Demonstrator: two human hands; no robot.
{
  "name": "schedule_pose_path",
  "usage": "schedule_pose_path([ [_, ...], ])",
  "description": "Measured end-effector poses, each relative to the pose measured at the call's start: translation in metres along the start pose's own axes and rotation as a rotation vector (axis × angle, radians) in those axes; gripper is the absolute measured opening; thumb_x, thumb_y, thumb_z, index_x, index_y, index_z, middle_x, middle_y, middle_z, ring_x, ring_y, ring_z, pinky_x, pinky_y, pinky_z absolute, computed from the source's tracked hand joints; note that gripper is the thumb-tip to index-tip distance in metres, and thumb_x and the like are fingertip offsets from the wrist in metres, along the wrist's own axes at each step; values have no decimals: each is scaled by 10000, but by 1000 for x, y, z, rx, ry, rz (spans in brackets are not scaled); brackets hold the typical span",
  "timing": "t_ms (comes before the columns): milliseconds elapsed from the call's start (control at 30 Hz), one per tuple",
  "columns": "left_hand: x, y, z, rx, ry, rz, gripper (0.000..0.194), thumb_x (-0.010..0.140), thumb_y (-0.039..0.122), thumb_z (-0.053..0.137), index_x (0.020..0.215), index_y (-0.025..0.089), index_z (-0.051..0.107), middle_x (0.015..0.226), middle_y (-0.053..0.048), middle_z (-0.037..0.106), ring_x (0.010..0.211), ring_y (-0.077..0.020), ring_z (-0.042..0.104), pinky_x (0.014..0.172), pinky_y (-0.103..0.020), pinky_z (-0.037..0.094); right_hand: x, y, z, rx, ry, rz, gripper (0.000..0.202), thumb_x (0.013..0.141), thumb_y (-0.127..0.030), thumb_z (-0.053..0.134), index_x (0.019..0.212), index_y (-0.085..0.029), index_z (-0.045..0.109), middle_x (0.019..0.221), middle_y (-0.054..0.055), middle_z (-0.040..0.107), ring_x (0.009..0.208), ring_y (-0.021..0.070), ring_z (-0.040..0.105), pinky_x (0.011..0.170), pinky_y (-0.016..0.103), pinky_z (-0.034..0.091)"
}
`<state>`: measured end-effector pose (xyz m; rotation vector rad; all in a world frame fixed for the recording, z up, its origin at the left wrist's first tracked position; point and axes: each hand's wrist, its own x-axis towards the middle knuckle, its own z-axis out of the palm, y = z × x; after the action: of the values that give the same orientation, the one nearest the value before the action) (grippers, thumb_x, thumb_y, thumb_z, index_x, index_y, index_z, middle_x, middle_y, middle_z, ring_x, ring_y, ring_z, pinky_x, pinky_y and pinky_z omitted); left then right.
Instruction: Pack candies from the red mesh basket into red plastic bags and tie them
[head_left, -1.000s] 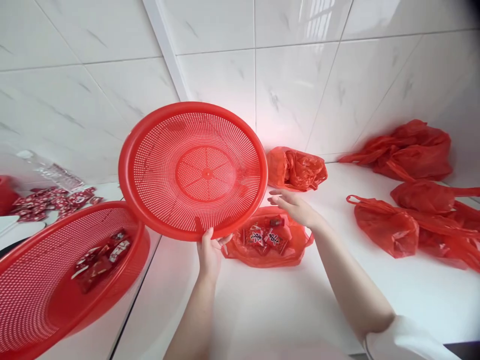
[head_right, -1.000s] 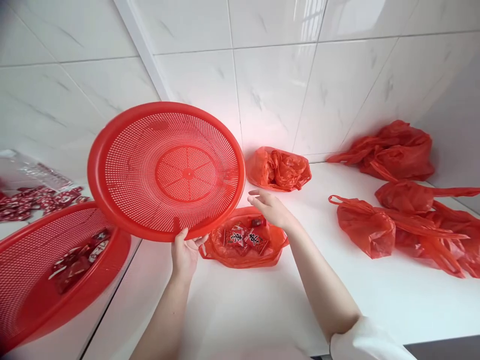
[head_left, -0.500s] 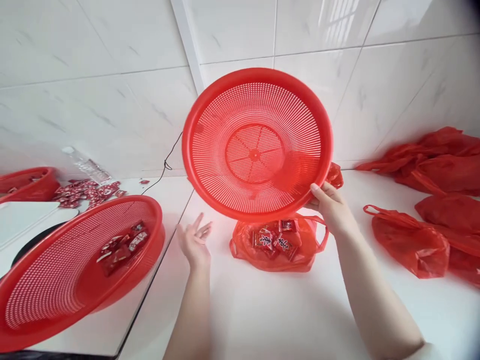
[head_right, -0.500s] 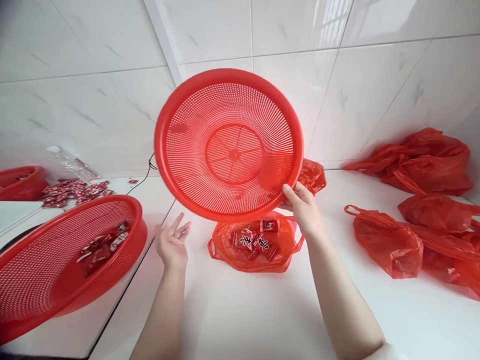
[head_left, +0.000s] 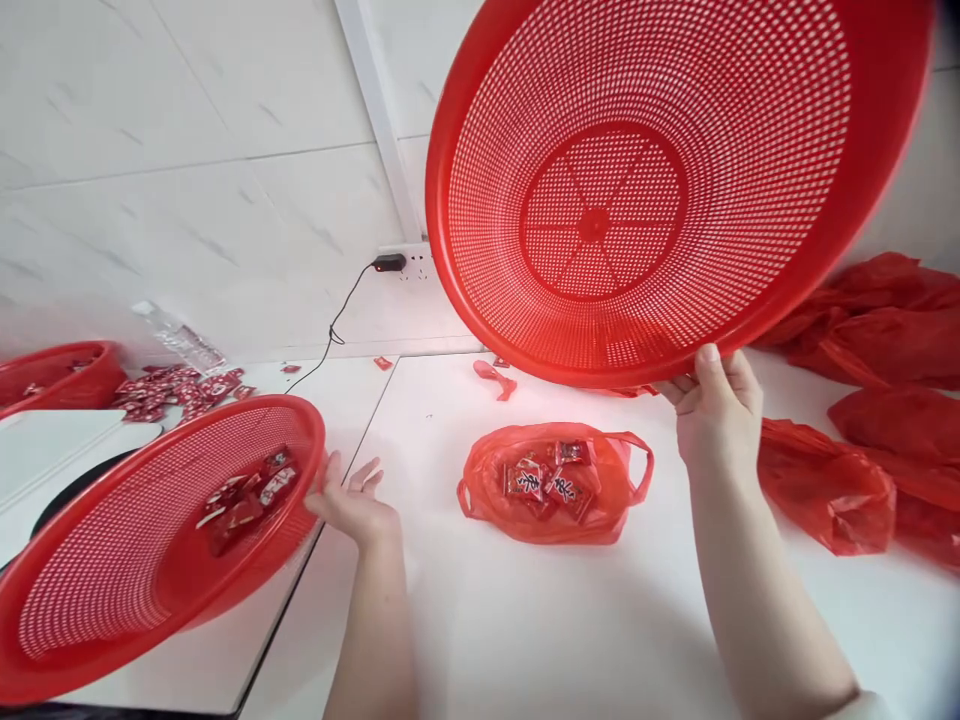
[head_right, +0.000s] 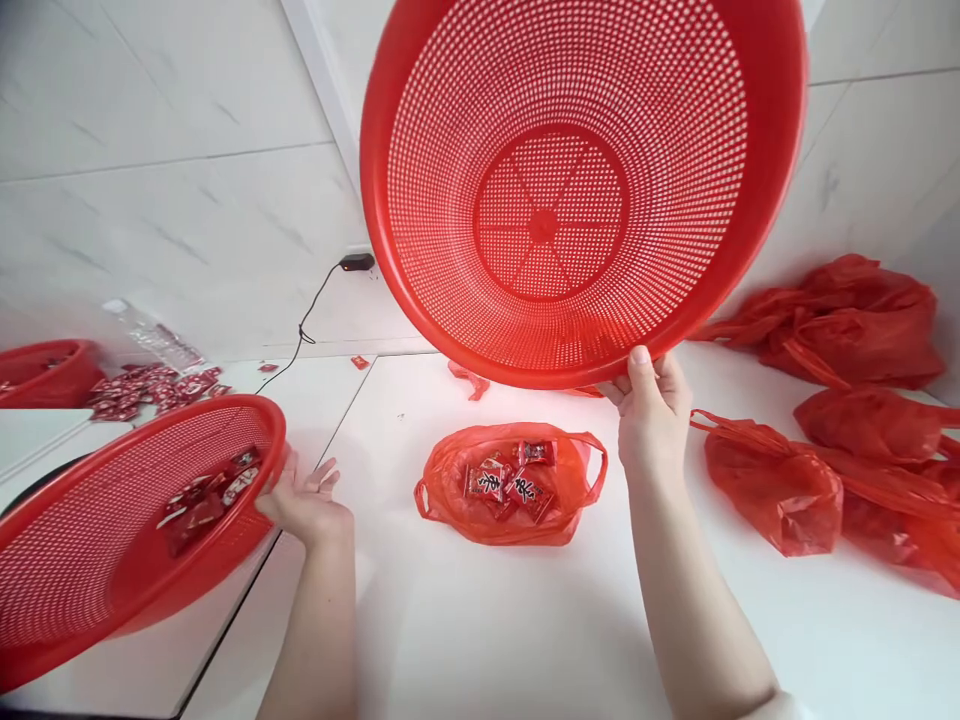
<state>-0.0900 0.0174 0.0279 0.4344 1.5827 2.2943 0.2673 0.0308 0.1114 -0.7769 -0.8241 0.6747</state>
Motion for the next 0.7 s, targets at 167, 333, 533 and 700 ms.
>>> schedule_pose_path([
  [167, -2, -2, 3, 9, 9, 75, 265, 721, 244, 477, 938, 220, 327, 920, -11, 605, 480, -89, 536, 430, -212, 366, 1, -3, -4, 12, 35, 44, 224, 841, -438, 618, 876, -217, 606, 879, 13, 670, 828, 174, 686, 753, 343, 576],
  [333, -17, -9, 4, -8, -107, 243, 318, 738, 232, 476, 1010, 223, 311, 661, 79, 575, 411, -109, 500, 400, -222, 350, 2, -2, -6, 12, 65, 69, 239, 832, -437, 631, 885, -204, 617, 874, 13, 676, 810, 176, 694, 739, 345, 584],
  [533, -40, -11, 3, -46, -396, 402, 449, 720, 281, 567, 1096, 228, 327, 646, 79, 599, 401, -104, 505, 429, -241, 404, 2, -2, -7, -24, 55, 77, 255, 838, -443, 624, 887, -194, 614, 832, 10, 677, 783, 177, 699, 722, 341, 595],
  [700, -50, -12, 0, -99, -594, 379, 389, 739, 303, 587, 1053, 230, 368, 635, 60, 616, 406, -114, 520, 413, -232, 400, -1, 0, -3, -15, 28, 119, 262, 823, -442, 647, 875, -186, 623, 807, 9, 680, 743, 163, 700, 689, 304, 602],
])
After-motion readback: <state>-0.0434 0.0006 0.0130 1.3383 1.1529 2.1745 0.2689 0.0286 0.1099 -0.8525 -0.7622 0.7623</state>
